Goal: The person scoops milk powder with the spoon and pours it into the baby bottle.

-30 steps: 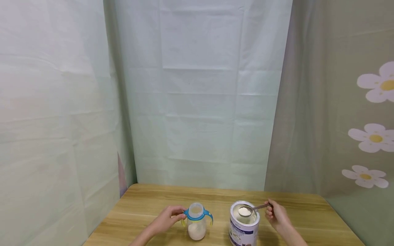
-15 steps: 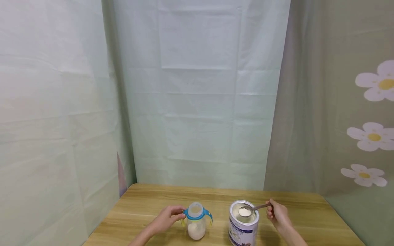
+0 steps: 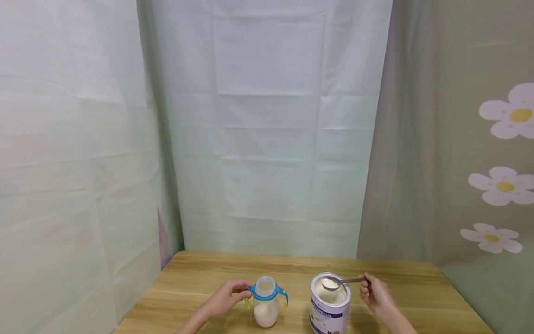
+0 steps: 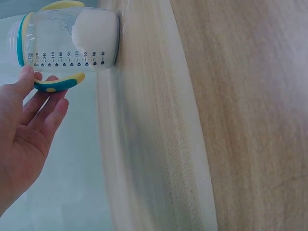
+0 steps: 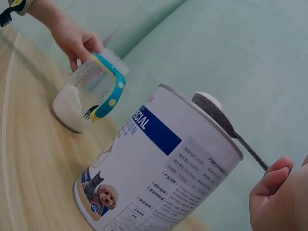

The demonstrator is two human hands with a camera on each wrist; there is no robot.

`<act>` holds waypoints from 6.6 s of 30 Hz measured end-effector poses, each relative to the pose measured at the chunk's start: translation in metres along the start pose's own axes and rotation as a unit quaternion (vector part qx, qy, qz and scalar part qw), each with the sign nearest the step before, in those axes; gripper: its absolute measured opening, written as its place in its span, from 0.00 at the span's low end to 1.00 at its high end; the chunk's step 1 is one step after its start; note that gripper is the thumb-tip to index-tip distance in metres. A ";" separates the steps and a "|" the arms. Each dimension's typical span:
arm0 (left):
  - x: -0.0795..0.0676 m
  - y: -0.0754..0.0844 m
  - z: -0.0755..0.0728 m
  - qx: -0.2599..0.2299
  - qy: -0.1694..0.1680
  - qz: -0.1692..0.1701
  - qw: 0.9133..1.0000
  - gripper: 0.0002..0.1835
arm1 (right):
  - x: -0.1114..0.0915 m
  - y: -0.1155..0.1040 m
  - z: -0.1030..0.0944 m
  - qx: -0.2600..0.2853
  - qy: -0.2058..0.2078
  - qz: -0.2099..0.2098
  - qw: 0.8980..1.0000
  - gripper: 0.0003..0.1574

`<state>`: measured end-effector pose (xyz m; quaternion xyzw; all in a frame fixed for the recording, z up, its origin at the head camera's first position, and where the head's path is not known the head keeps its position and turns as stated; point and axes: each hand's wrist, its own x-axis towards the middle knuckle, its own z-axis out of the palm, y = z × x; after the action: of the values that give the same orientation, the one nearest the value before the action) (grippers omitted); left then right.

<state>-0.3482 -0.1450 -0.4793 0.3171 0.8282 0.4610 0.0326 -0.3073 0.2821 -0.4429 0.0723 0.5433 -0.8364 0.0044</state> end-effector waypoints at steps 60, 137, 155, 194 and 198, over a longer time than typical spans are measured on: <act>-0.002 -0.001 0.003 0.016 0.013 0.008 1.000 0.16 | -0.004 -0.017 0.037 0.072 -0.037 0.001 0.997 0.23; 0.000 0.007 -0.002 0.034 0.012 0.037 0.999 0.09 | -0.001 -0.007 0.075 0.091 -0.093 0.014 0.991 0.24; 0.000 0.008 -0.001 0.037 0.019 0.034 0.999 0.06 | 0.003 0.000 0.082 0.099 -0.094 0.020 0.990 0.23; 0.000 0.004 0.000 0.026 0.016 0.038 0.999 0.10 | 0.003 0.014 0.101 0.090 -0.102 0.024 0.990 0.23; 0.000 0.004 0.001 0.029 0.018 0.039 0.999 0.09 | 0.002 0.015 0.103 0.088 -0.113 0.027 0.989 0.23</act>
<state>-0.3463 -0.1432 -0.4767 0.3415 0.8285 0.4437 -0.0091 -0.3204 0.1827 -0.4153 -0.0084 0.4616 -0.8833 0.0817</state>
